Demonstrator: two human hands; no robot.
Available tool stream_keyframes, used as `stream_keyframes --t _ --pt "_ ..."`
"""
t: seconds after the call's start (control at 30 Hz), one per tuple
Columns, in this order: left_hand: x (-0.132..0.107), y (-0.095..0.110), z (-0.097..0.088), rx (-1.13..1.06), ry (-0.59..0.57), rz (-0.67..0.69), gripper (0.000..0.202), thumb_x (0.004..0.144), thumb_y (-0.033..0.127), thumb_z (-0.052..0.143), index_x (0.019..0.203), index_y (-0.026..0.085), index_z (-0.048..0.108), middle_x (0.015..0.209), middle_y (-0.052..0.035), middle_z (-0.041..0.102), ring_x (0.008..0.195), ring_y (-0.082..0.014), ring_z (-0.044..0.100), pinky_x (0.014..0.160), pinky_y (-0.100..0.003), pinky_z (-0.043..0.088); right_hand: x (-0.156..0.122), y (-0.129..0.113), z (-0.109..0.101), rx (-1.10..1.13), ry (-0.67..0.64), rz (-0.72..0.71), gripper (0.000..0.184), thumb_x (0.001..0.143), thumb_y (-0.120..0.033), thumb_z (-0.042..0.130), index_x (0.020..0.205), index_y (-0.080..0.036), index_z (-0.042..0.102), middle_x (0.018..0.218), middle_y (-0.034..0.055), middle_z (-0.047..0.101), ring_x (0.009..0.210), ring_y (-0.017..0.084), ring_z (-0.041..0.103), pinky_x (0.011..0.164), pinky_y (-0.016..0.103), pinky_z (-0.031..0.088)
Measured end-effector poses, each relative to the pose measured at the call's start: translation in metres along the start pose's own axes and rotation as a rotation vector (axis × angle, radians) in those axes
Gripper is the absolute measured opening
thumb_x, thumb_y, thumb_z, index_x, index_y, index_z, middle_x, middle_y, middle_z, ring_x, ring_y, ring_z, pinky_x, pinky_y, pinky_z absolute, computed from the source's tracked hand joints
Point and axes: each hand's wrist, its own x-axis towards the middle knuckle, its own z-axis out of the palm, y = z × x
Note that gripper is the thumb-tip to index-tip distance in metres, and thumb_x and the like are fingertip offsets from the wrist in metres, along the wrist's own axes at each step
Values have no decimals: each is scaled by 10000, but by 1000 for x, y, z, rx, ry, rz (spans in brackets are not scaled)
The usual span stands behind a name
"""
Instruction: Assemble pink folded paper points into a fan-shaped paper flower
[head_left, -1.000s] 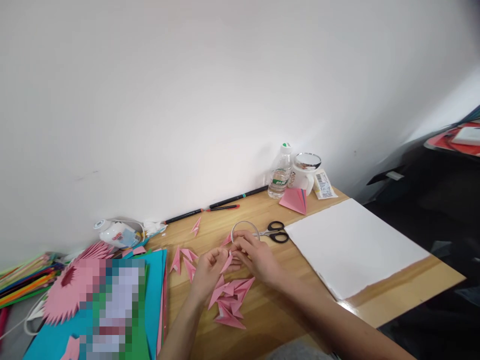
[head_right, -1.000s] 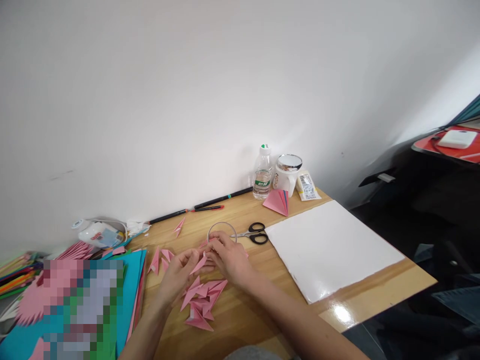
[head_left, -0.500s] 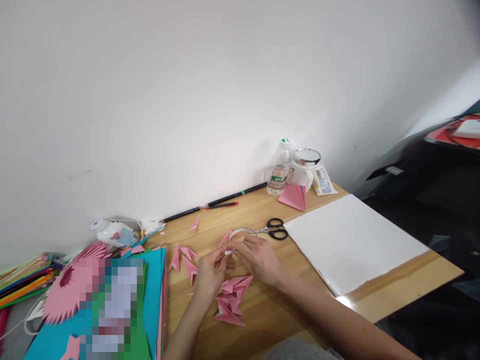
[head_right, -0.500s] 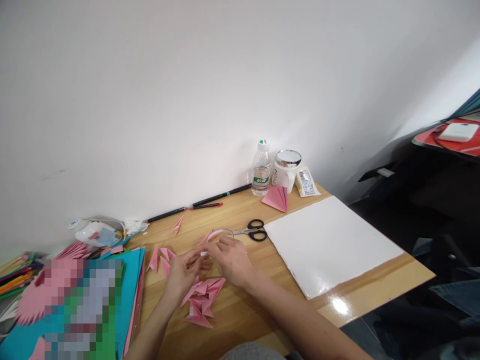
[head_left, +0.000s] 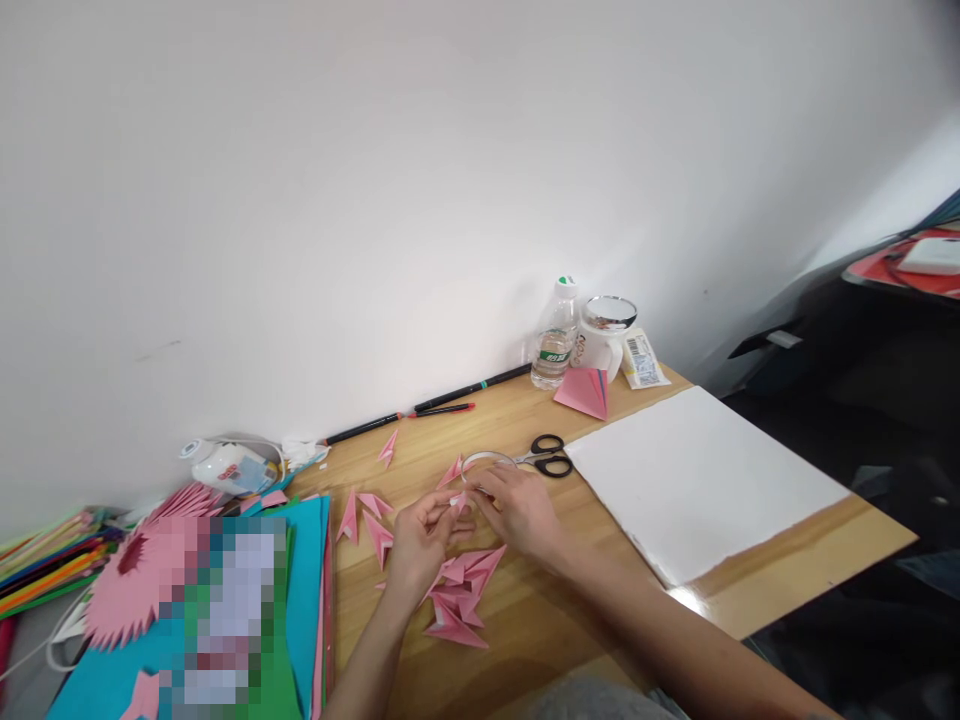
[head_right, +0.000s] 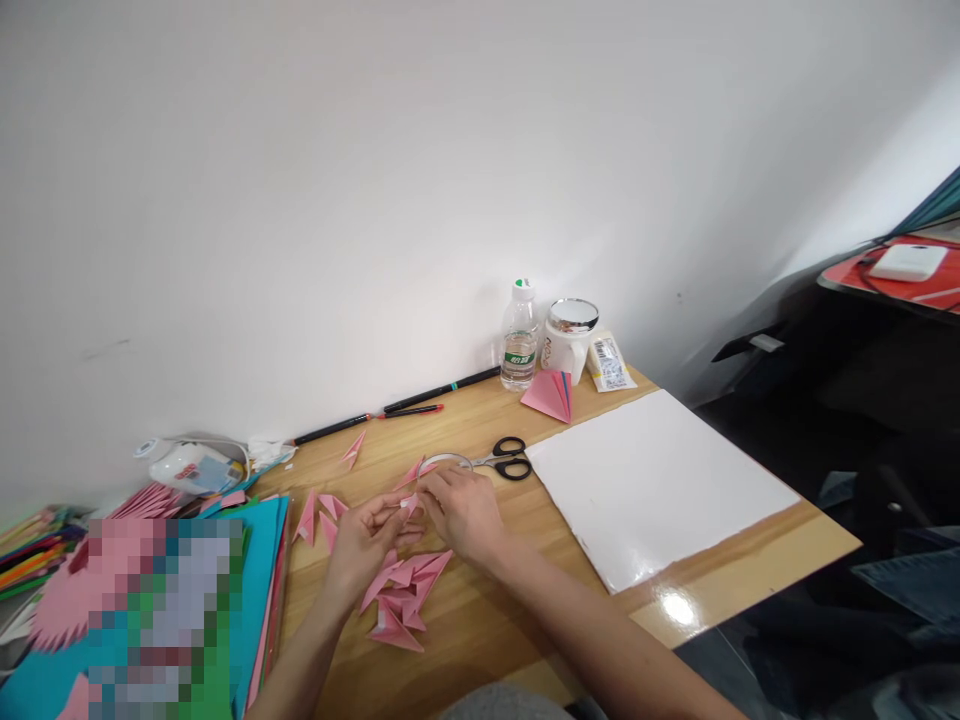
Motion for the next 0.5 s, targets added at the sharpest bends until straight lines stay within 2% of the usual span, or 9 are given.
stream_keyframes --t 0.23,0.37,0.5 --pt "0 -4 0 -26 9 25 313 609 352 715 835 147 644 751 -69 727 693 -241 691 649 -365 559 1 1 0 46 -11 0 108 836 -167 500 817 -200 601 869 60 672 865 184 594 714 274 421" --pt "-1 -5 0 -24 36 51 311 602 360 719 815 147 640 748 -65 729 692 -236 691 669 -362 555 4 1 -4 61 -35 -18 94 839 -192 520 802 -201 605 826 39 671 799 168 598 682 258 405" --pt "-2 -4 0 3 29 29 291 602 348 723 793 145 637 727 -66 728 682 -231 689 623 -340 559 5 1 -6 76 -58 -8 88 833 -227 550 765 -204 600 767 18 664 729 152 594 638 243 384"
